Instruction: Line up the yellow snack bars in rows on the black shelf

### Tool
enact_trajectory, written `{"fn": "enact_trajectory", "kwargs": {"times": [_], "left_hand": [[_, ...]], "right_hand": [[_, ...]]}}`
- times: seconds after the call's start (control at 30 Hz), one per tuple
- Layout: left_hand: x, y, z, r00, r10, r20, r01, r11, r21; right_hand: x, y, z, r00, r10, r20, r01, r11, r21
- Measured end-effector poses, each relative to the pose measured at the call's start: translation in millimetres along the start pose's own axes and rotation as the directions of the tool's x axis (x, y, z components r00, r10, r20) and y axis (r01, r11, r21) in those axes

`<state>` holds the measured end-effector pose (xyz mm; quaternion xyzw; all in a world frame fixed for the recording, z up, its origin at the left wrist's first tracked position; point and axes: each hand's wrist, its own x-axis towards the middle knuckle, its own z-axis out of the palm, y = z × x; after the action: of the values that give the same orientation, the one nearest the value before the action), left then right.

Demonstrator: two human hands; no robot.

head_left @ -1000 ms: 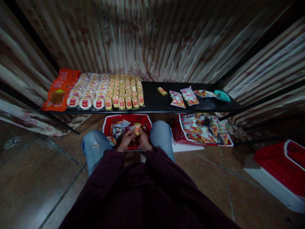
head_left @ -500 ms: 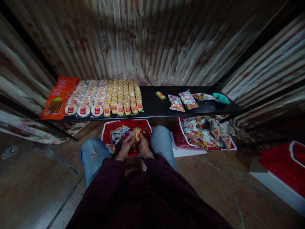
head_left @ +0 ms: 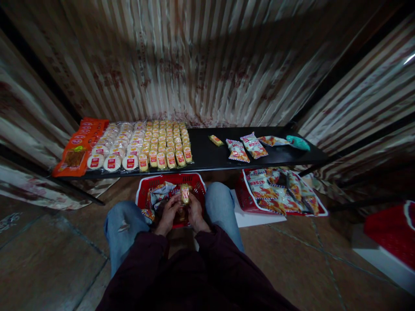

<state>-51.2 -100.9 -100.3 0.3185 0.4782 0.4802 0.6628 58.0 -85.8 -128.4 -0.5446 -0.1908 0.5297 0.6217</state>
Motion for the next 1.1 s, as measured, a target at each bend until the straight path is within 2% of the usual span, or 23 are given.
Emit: {"fn": "enact_trajectory", "kwargs": {"times": [0.37, 0.53, 0.73, 1.1], "left_hand": [[1.8, 6.3, 9.6, 0.997, 0.069, -0.024, -0.066, 0.995, 0.081], [1.7, 15.3, 16.7, 0.997, 0.079, -0.001, -0.079, 0.991, 0.106], [3.6, 27.3, 28.0, 0.995, 0.095, -0.008, -0.093, 0.991, 0.099], [19.9, 49.1, 53.6, 0.99, 0.141, 0.027, -0.144, 0.973, 0.183]], "right_hand": [[-9.9, -18.3, 10.6, 0.996, 0.018, -0.085, -0.011, 0.996, 0.084], [-11.4, -23.6, 11.9, 0.997, -0.019, -0.074, 0.026, 0.995, 0.094], [-12.3, -40.8, 10.9, 0.995, -0.094, -0.02, 0.095, 0.994, 0.057], [-7.2, -77.9, 15.9, 0.997, -0.081, -0.018, 0.083, 0.991, 0.104]]}}
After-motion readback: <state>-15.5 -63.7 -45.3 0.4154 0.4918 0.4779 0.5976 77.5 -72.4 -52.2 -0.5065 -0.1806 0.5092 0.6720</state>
